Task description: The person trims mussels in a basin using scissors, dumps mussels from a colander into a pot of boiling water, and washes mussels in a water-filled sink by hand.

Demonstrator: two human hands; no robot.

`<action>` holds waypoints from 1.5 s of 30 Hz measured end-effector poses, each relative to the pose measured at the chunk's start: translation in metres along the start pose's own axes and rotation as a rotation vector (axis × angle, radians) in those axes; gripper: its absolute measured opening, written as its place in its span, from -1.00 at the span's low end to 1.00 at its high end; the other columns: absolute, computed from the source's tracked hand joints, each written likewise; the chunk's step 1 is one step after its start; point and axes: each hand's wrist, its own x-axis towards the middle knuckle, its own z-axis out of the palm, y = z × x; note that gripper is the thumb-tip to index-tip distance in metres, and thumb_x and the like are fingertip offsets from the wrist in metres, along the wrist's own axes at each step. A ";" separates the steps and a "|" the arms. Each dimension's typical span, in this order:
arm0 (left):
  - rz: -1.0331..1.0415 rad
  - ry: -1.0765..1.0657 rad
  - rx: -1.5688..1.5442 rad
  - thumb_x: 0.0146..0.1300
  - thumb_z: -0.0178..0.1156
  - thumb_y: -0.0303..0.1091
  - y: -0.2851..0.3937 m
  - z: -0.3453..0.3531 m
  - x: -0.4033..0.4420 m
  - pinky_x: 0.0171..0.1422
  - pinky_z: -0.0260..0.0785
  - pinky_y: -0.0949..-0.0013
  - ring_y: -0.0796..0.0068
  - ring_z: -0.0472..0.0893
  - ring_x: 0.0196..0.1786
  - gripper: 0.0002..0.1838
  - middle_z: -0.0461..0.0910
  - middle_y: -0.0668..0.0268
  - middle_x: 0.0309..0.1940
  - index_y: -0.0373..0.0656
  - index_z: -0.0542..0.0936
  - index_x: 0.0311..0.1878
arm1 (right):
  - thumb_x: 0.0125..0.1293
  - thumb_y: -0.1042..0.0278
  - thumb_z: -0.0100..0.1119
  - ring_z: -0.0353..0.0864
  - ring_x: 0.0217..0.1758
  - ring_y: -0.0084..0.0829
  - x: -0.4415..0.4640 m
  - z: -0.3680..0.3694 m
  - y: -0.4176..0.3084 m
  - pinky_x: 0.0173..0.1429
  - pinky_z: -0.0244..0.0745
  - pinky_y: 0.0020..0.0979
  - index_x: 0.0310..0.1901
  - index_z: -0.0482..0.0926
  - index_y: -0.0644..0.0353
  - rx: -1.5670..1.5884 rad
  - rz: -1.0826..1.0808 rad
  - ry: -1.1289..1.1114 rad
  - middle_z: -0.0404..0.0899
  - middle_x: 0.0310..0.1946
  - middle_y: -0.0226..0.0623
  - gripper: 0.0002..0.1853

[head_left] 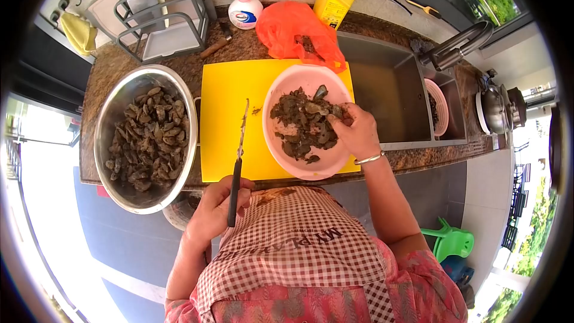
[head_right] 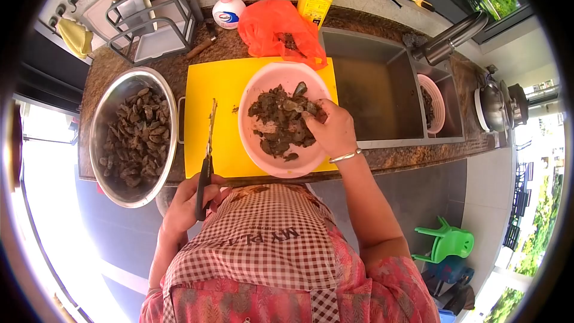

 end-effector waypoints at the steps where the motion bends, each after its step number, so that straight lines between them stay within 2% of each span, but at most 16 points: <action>1: -0.020 -0.010 0.021 0.43 0.24 -0.23 0.000 -0.001 -0.001 -0.36 0.38 0.54 0.63 0.57 -0.44 -0.65 0.62 0.35 -0.41 -0.31 0.60 0.09 | 0.35 0.25 0.36 0.69 -0.30 -0.46 0.000 0.006 0.004 -0.14 0.60 -0.41 -0.09 0.69 0.33 0.139 0.014 -0.038 0.75 -0.28 -0.30 -0.71; 2: -0.042 -0.019 0.041 0.43 0.24 -0.24 0.001 -0.001 -0.003 -0.37 0.37 0.54 0.64 0.56 -0.45 -0.67 0.61 0.36 -0.43 -0.31 0.60 0.08 | 0.37 0.27 0.33 0.66 -0.29 -0.56 -0.001 0.011 0.008 -0.15 0.58 -0.46 -0.11 0.68 0.38 0.277 0.028 -0.078 0.72 -0.31 -0.33 -0.72; 5: -0.065 -0.114 0.060 0.43 0.24 -0.25 0.002 0.018 0.016 -0.36 0.37 0.54 0.66 0.56 -0.43 -0.68 0.60 0.39 -0.43 -0.31 0.61 0.07 | 0.37 0.34 0.33 0.60 -0.32 -0.62 0.009 -0.005 0.030 -0.19 0.54 -0.52 -0.10 0.67 0.37 0.422 0.119 -0.122 0.69 -0.31 -0.42 -0.77; 8: -0.039 -0.143 0.142 0.42 0.25 -0.24 0.002 0.019 0.021 -0.35 0.37 0.55 0.66 0.56 -0.43 -0.67 0.60 0.41 -0.44 -0.31 0.61 0.07 | 0.36 0.36 0.37 0.58 -0.31 -0.64 0.011 -0.012 0.008 -0.15 0.53 -0.53 -0.07 0.67 0.33 0.737 0.364 -0.187 0.67 -0.30 -0.49 -0.77; 11: -0.134 -0.235 0.062 0.41 0.28 -0.21 0.012 0.023 0.023 -0.28 0.39 0.55 0.66 0.58 -0.35 -0.63 0.61 0.39 -0.40 -0.31 0.61 0.10 | 0.36 0.39 0.39 0.57 -0.25 -0.67 0.015 -0.009 0.015 -0.08 0.53 -0.54 -0.02 0.64 0.31 0.864 0.372 -0.245 0.66 -0.24 -0.50 -0.75; 14: -0.016 -0.361 0.072 0.39 0.28 -0.19 0.013 0.028 0.029 -0.18 0.43 0.48 0.59 0.59 -0.26 -0.59 0.63 0.35 -0.32 -0.33 0.60 0.12 | 0.39 0.38 0.36 0.57 -0.16 -0.67 0.016 -0.012 0.000 -0.02 0.52 -0.55 -0.02 0.62 0.32 0.885 0.279 -0.278 0.65 -0.19 -0.46 -0.76; 17: 0.150 -0.347 0.189 0.38 0.28 -0.17 0.011 0.034 0.035 -0.12 0.44 0.37 0.51 0.59 -0.20 -0.56 0.66 0.30 -0.26 -0.35 0.59 0.14 | 0.37 0.47 0.36 0.58 -0.11 -0.64 0.019 -0.011 -0.005 0.02 0.52 -0.56 0.04 0.57 0.32 0.905 0.255 -0.251 0.64 -0.12 -0.40 -0.73; 20: -0.013 -0.314 0.403 0.38 0.26 -0.13 0.025 0.037 0.041 -0.09 0.46 0.32 0.42 0.61 -0.21 -0.55 0.68 0.21 -0.28 -0.34 0.59 0.12 | 0.33 0.56 0.37 0.60 -0.09 -0.61 0.021 -0.006 -0.002 0.06 0.53 -0.55 0.08 0.52 0.33 0.891 0.134 -0.203 0.64 -0.11 -0.37 -0.67; 23: 0.037 -0.243 0.622 0.39 0.24 -0.07 0.029 0.042 0.045 -0.06 0.48 0.32 0.37 0.65 -0.20 -0.54 0.68 0.12 -0.29 -0.33 0.60 0.09 | 0.31 0.61 0.37 0.61 -0.08 -0.60 0.019 -0.009 -0.005 0.06 0.54 -0.53 0.11 0.49 0.33 0.846 0.027 -0.277 0.63 -0.10 -0.36 -0.63; 26: 0.063 -0.260 0.616 0.39 0.21 -0.05 0.028 0.045 0.049 -0.06 0.50 0.30 0.31 0.68 -0.23 -0.54 0.69 0.09 -0.33 -0.32 0.62 0.04 | 0.31 0.61 0.36 0.61 -0.08 -0.60 0.017 -0.008 -0.009 0.04 0.56 -0.52 0.10 0.50 0.32 0.860 0.038 -0.310 0.63 -0.12 -0.37 -0.64; 32: 0.060 -0.262 0.411 0.38 0.21 -0.05 0.018 0.050 0.054 -0.11 0.51 0.26 0.29 0.68 -0.28 -0.53 0.70 0.12 -0.37 -0.34 0.64 0.02 | 0.32 0.59 0.37 0.60 -0.13 -0.63 0.011 0.001 -0.011 -0.02 0.58 -0.54 0.07 0.52 0.28 0.883 0.053 -0.302 0.62 -0.16 -0.41 -0.67; 35: 0.068 -0.237 0.487 0.39 0.21 -0.07 0.019 0.053 0.057 -0.10 0.51 0.27 0.30 0.67 -0.29 -0.55 0.69 0.14 -0.40 -0.35 0.64 0.02 | 0.33 0.60 0.36 0.59 -0.15 -0.64 0.013 0.004 -0.011 -0.02 0.57 -0.55 0.06 0.52 0.27 0.885 0.065 -0.291 0.61 -0.18 -0.43 -0.69; 38: 0.104 -0.282 0.354 0.39 0.20 -0.09 0.014 0.053 0.060 -0.25 0.50 0.33 0.41 0.65 -0.40 -0.57 0.66 0.20 -0.47 -0.35 0.66 -0.02 | 0.33 0.59 0.36 0.59 -0.15 -0.64 0.015 0.007 0.004 -0.01 0.57 -0.54 0.07 0.52 0.27 0.833 0.061 -0.252 0.61 -0.17 -0.42 -0.68; 41: -0.067 -0.425 -0.001 0.38 0.21 -0.11 0.011 0.051 0.064 -0.41 0.44 0.41 0.51 0.58 -0.53 -0.59 0.59 0.26 -0.57 -0.35 0.67 -0.06 | 0.33 0.58 0.37 0.60 -0.11 -0.62 0.011 0.009 -0.004 0.02 0.56 -0.55 0.07 0.53 0.30 0.843 0.015 -0.223 0.62 -0.16 -0.41 -0.68; 44: -0.111 -0.431 -0.129 0.40 0.18 -0.11 0.017 0.052 0.063 -0.51 0.35 0.56 0.61 0.53 -0.61 -0.63 0.54 0.31 -0.61 -0.31 0.68 -0.18 | 0.33 0.57 0.37 0.62 -0.10 -0.60 0.006 0.017 -0.004 0.00 0.57 -0.54 0.04 0.55 0.32 0.714 -0.120 -0.135 0.63 -0.16 -0.41 -0.72; 45: -0.127 -0.443 -0.183 0.40 0.18 -0.11 0.014 0.051 0.064 -0.51 0.35 0.55 0.60 0.53 -0.61 -0.61 0.53 0.31 -0.61 -0.33 0.68 -0.17 | 0.33 0.58 0.37 0.63 -0.09 -0.59 0.004 0.020 -0.001 -0.01 0.58 -0.53 0.03 0.55 0.33 0.644 -0.185 -0.098 0.64 -0.16 -0.40 -0.72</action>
